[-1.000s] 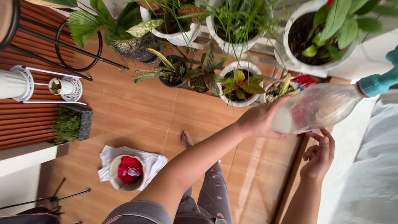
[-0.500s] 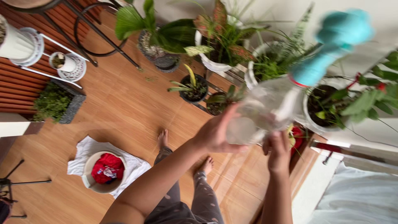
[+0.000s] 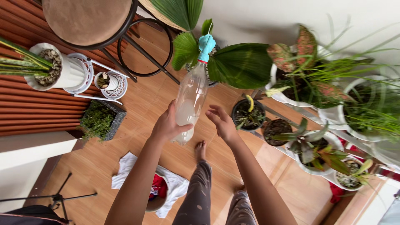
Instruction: The person waters several potted plants on a balcony using a plastic bottle with a spray nozzle attachment, moving the bottle between different pots.
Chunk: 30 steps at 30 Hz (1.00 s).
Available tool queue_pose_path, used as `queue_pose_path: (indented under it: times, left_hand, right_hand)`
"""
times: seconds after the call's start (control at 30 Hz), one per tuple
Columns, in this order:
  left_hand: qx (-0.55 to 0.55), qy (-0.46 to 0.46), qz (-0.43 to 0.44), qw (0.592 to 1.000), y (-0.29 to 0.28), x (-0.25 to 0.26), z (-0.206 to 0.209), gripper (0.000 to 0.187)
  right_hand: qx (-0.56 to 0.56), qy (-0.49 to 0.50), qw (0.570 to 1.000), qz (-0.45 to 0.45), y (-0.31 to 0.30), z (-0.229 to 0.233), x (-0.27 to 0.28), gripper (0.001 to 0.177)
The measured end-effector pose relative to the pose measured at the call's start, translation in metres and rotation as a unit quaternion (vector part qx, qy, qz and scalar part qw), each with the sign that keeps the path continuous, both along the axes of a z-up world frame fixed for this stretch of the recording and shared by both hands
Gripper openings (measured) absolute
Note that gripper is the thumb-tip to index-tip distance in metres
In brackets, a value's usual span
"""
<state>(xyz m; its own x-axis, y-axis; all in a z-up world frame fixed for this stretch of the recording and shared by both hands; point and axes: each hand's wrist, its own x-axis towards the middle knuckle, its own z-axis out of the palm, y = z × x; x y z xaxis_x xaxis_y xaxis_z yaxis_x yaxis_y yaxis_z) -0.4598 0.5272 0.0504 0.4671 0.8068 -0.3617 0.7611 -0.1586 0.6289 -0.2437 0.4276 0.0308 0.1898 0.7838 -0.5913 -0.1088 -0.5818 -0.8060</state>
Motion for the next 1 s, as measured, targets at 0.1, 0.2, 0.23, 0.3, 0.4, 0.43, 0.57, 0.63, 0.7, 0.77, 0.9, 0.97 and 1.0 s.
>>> queue_pose_path:
  times: [0.1,0.2,0.23,0.3,0.4,0.43,0.57,0.63,0.7,0.77,0.9,0.97,1.0]
  left_hand:
    - [-0.025,0.049,-0.029,0.998,0.053,-0.015,-0.028,0.115]
    - [-0.038,0.052,-0.05,0.997,0.091,-0.02,-0.055,0.115]
    - [-0.047,0.037,-0.049,0.997,0.1,-0.019,-0.065,0.114]
    - [-0.049,0.004,-0.052,0.997,0.107,-0.022,-0.087,0.113]
    - [-0.033,-0.057,-0.059,0.996,0.109,-0.028,-0.126,0.112]
    - [-0.03,-0.078,-0.058,0.995,0.104,-0.029,-0.138,0.112]
    - [-0.081,-0.127,-0.03,0.988,0.077,-0.049,-0.17,0.103]
    - [-0.083,-0.126,-0.033,0.988,0.063,-0.06,-0.181,0.104]
    - [-0.083,-0.111,-0.04,0.99,0.055,-0.073,-0.191,0.105]
    - [-0.081,-0.081,-0.052,0.992,0.049,-0.084,-0.201,0.106]
    - [-0.128,-0.004,-0.07,0.989,0.051,-0.101,-0.22,0.109]
    - [-0.134,0.027,-0.082,0.987,0.059,-0.104,-0.232,0.112]
    - [-0.136,0.046,-0.083,0.986,0.063,-0.104,-0.237,0.113]
  right_hand:
    - [-0.011,0.036,0.999,-0.016,0.059,-0.042,-0.021,0.068]
    - [-0.041,0.005,0.999,-0.025,0.101,-0.074,-0.03,0.082]
    - [-0.043,-0.001,0.999,-0.027,0.11,-0.083,-0.031,0.087]
    - [-0.045,-0.016,0.998,-0.028,0.121,-0.1,-0.033,0.098]
    - [-0.004,-0.065,0.998,-0.018,0.131,-0.125,-0.046,0.11]
    - [-0.018,-0.067,0.998,-0.008,0.131,-0.134,-0.047,0.111]
    - [-0.072,-0.1,0.991,0.043,0.118,-0.17,-0.06,0.111]
    - [-0.094,-0.1,0.988,0.067,0.109,-0.191,-0.069,0.111]
    - [-0.115,-0.073,0.987,0.081,0.099,-0.21,-0.078,0.112]
    - [-0.14,-0.077,0.981,0.113,0.091,-0.228,-0.088,0.114]
    - [-0.181,-0.076,0.968,0.156,0.083,-0.262,-0.099,0.116]
    - [-0.178,-0.08,0.968,0.156,0.083,-0.277,-0.099,0.113]
    - [-0.177,-0.081,0.968,0.156,0.084,-0.283,-0.097,0.112]
